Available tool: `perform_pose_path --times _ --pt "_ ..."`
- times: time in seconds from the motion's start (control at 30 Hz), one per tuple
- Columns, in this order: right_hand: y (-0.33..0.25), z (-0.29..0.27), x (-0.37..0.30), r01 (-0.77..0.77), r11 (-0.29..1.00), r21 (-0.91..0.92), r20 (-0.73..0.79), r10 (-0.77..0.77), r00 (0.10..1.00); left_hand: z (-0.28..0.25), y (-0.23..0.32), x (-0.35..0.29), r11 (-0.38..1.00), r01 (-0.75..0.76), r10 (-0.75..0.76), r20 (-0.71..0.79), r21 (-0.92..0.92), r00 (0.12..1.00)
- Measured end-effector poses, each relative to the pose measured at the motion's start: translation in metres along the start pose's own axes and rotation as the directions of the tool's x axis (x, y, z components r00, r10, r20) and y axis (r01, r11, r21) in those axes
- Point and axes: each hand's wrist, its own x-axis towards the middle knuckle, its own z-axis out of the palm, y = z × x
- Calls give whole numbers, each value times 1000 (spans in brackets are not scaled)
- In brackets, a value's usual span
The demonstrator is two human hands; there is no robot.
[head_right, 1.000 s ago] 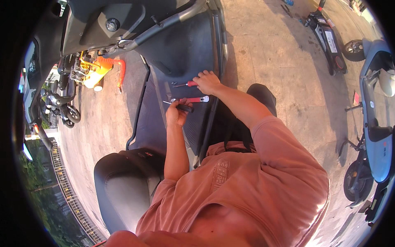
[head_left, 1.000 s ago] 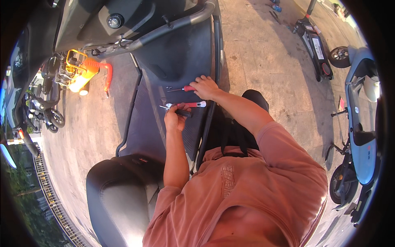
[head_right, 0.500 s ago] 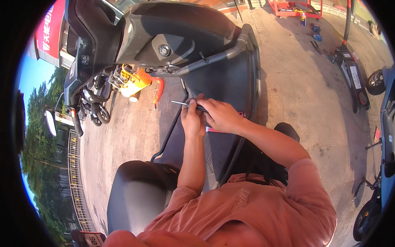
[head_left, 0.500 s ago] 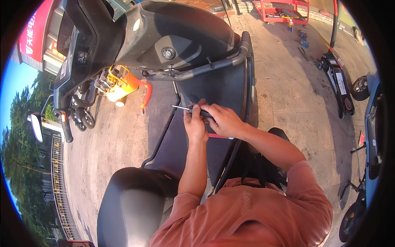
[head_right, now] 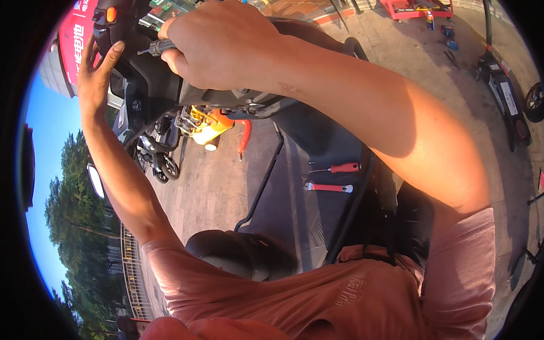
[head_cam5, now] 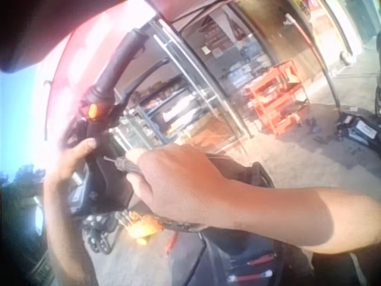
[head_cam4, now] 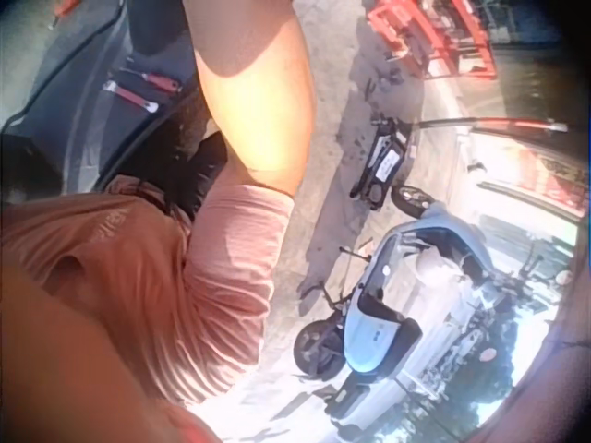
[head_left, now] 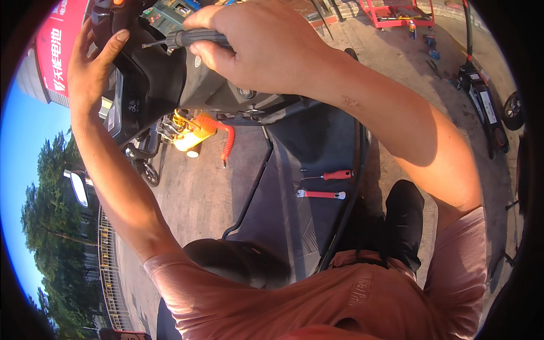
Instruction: The person uses a red-handled screwdriver to loosen and tighten screws on the right handlebar assembly of a black scooter. They then switch to a black-handled screwdriver to work on the left handlebar and the instrument cluster area.
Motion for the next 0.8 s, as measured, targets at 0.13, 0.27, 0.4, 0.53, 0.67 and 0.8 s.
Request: perform_pose_path --times 0.13,0.27,0.4,0.53,0.67,0.8 --pt "-6 -15 2 144 984 108 -45 -140 989 -7 -12 12 993 -16 34 159 -114 987" --pt "-12 -12 2 159 980 117 -79 -151 985 -16 -19 17 988 31 3 216 -154 976" --pt "-8 -11 16 121 986 114 87 -131 988 -24 -24 24 989 108 -79 264 -97 961" --pt "-6 -6 19 101 994 32 149 -105 983 -22 -31 23 968 179 -133 249 -173 959" --pt "-11 12 16 268 961 -75 -60 -272 960 -16 -34 21 953 170 -111 235 -249 966" --pt "-20 18 16 350 902 -252 -90 -382 920 -8 -33 16 951 230 -172 263 -208 949"
